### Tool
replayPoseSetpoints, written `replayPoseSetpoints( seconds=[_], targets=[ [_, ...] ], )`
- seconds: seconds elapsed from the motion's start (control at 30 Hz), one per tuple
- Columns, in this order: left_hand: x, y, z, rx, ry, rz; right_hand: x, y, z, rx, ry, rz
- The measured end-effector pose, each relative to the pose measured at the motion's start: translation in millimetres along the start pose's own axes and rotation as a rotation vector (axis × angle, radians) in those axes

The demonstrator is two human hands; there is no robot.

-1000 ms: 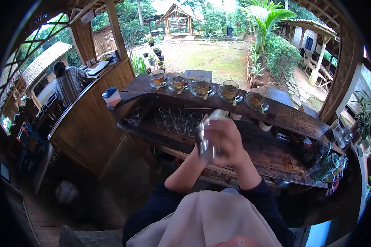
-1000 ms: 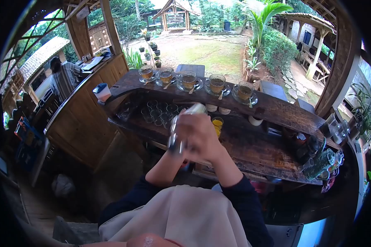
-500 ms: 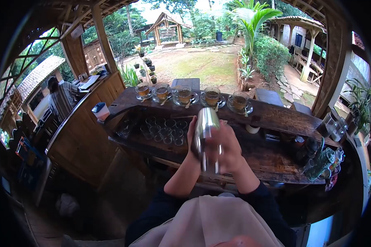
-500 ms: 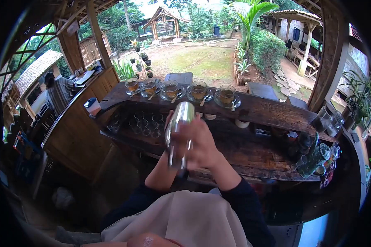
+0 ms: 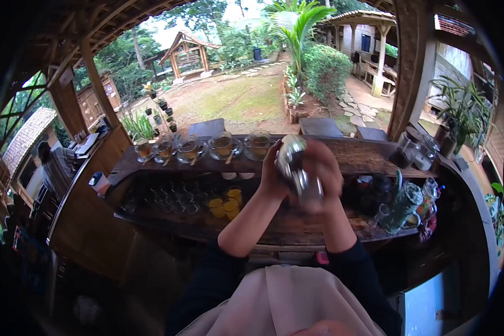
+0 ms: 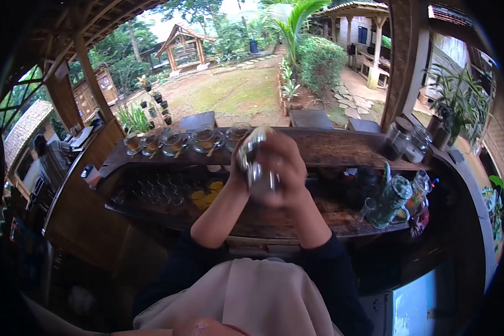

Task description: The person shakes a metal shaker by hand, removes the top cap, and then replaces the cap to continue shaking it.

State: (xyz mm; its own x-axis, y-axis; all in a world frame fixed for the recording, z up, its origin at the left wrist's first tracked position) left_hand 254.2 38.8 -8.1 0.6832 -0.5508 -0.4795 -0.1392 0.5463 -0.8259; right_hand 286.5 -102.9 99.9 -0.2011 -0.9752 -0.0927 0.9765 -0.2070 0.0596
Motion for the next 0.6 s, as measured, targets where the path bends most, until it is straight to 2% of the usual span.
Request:
replayPoseSetpoints(
  seconds=[0.03,0.07,0.1,0.17,0.2,0.23,0.3,0.33,0.37,0.4,0.43,0.47,0.5,0.57,0.6],
  targets=[
    [9.3,14.8,20.4,-0.098,-0.031,-0.104,-47.4,15.5,-13.6,-0.069,-0.435,-0.074],
    [20.4,39.0,30.8,-0.48,-0.013,-0.076,-67.7,34.2,-16.1,-0.208,-0.541,0.006],
    [33.2,31.4,37.7,-0.465,0.014,-0.068,-61.0,52.8,-14.6,-0.222,-0.533,-0.022],
    [33.1,-80.5,45.1,0.236,-0.017,-0.037,5.1,68.8,41.9,-0.044,-0.176,-0.146],
    [42.6,-121.9,38.5,0.427,0.05,-0.053,38.5,74.7,54.5,0.037,-0.019,-0.167],
    [59.3,-144.6,36.3,0.252,0.22,0.034,66.8,78.5,57.2,0.126,0.133,-0.188],
    [97.1,-183.2,11.8,0.314,0.257,-0.165,118.2,91.8,40.1,-0.045,0.671,-0.145],
    [102.8,-170.6,36.1,0.706,0.032,0.072,116.6,104.2,34.3,-0.031,0.677,-0.172],
    [119.0,-168.1,63.8,0.723,0.055,0.057,116.2,122.5,20.3,-0.064,0.737,-0.174],
    [140.0,-169.3,96.3,0.671,0.166,0.027,120.4,142.2,10.6,-0.092,0.795,-0.175],
    [159.7,-170.2,127.0,0.621,0.271,-0.002,106.3,156.1,39.8,0.226,0.37,-0.448],
    [180.3,-172.7,146.9,0.657,0.46,-0.194,78.4,178.3,42.9,0.257,0.418,-0.504],
    [189.3,-159.7,182.4,0.464,0.177,0.151,48.6,200.3,53.6,0.22,0.248,-0.555],
    [226.0,-104.6,259.3,0.074,0.352,0.284,-14.5,268.5,45.9,-0.061,-0.361,-0.473],
    [231.7,-115.5,253.8,0.085,0.354,0.27,-12.7,288.7,43.5,-0.166,-0.436,-0.428]
  ],
)
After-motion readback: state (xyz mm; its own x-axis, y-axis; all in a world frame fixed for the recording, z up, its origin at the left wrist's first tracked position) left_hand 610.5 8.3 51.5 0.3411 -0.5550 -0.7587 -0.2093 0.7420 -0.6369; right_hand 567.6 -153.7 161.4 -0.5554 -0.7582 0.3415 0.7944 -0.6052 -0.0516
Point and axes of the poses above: each hand's wrist, its own z-axis towards the middle knuckle, its own y-axis out of the back of the hand, x = y × z, the point moved 9 cm from there along z, towards the middle knuckle, and after that the axes turned 13 degrees about z, right-handed, at the moved point
